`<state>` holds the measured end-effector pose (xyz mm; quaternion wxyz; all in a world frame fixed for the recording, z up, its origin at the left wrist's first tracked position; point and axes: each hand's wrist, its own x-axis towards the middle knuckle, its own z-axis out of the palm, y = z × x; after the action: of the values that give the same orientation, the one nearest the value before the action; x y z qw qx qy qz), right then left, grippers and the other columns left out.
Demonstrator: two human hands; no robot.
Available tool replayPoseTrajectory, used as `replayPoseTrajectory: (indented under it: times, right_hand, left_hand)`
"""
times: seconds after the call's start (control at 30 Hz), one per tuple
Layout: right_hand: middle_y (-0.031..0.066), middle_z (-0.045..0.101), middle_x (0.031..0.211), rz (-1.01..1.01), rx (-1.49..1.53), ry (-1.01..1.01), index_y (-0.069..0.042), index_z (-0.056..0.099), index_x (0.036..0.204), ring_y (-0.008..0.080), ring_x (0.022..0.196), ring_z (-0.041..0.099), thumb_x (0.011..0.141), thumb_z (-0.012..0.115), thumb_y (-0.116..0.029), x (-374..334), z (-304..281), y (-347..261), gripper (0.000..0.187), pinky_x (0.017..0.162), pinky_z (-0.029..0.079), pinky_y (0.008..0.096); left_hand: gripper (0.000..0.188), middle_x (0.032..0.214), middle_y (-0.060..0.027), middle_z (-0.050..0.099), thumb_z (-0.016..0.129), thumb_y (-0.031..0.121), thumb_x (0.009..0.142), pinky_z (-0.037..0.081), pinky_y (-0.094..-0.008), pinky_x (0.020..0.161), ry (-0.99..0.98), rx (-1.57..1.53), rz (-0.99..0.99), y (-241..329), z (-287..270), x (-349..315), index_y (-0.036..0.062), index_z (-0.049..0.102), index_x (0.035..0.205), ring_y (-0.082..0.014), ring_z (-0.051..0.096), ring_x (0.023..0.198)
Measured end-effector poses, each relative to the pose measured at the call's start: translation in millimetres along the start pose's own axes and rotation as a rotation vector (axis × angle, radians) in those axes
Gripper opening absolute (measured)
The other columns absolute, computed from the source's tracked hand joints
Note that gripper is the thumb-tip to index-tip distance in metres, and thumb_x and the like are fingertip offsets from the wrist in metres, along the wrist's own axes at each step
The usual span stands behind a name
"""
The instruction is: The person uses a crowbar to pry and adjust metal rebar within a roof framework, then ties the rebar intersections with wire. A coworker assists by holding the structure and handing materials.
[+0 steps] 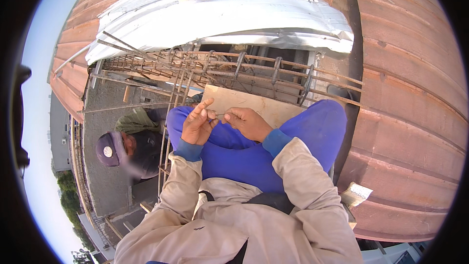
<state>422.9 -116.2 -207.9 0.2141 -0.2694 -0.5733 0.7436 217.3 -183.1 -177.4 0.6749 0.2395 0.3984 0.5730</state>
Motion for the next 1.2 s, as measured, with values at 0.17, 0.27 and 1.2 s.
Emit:
replayPoseTrajectory:
  times: [0.17, 0.27, 1.2]
  right_hand:
    - [0.0063, 0.061, 0.075, 0.111, -0.184, -0.017, -0.005, 0.067, 0.098, 0.0166, 0.070, 0.058, 0.106, 0.052, -0.030, -4.6, 15.3, -3.0, 0.030, 0.068, 0.048, 0.0330]
    - [0.0111, 0.067, 0.080, 0.075, -0.490, -0.071, -0.004, 0.067, 0.100, 0.0265, 0.074, 0.065, 0.105, 0.050, -0.026, -12.5, 37.0, -15.5, 0.027, 0.071, 0.051, 0.0397]
    - [0.0204, 0.072, 0.093, 0.138, -0.685, 0.227, -0.007, 0.074, 0.109, 0.0355, 0.084, 0.069, 0.101, 0.056, -0.027, 53.1, -30.1, 62.2, 0.027, 0.077, 0.052, 0.0426]
  left_hand:
    - [0.016, 0.094, -0.0045, 0.074, 0.066, 0.021, 0.100, 0.051, -0.0270, 0.078, 0.182, 0.068, 0.095, -4.2, -6.2, -0.5, 0.0078, 0.068, 0.108, -0.0116, 0.067, 0.085]
    - [0.014, 0.091, -0.0037, 0.074, 0.069, 0.023, 0.098, 0.050, -0.0259, 0.075, 0.448, 0.062, 0.121, -27.7, -12.9, -0.2, 0.0090, 0.068, 0.101, -0.0109, 0.066, 0.081]
    - [0.049, 0.101, -0.0145, 0.070, 0.071, 0.042, 0.093, 0.051, -0.0350, 0.087, 0.790, 0.863, 0.615, 130.4, -117.0, 72.4, -0.0017, 0.062, 0.112, -0.0203, 0.066, 0.096]
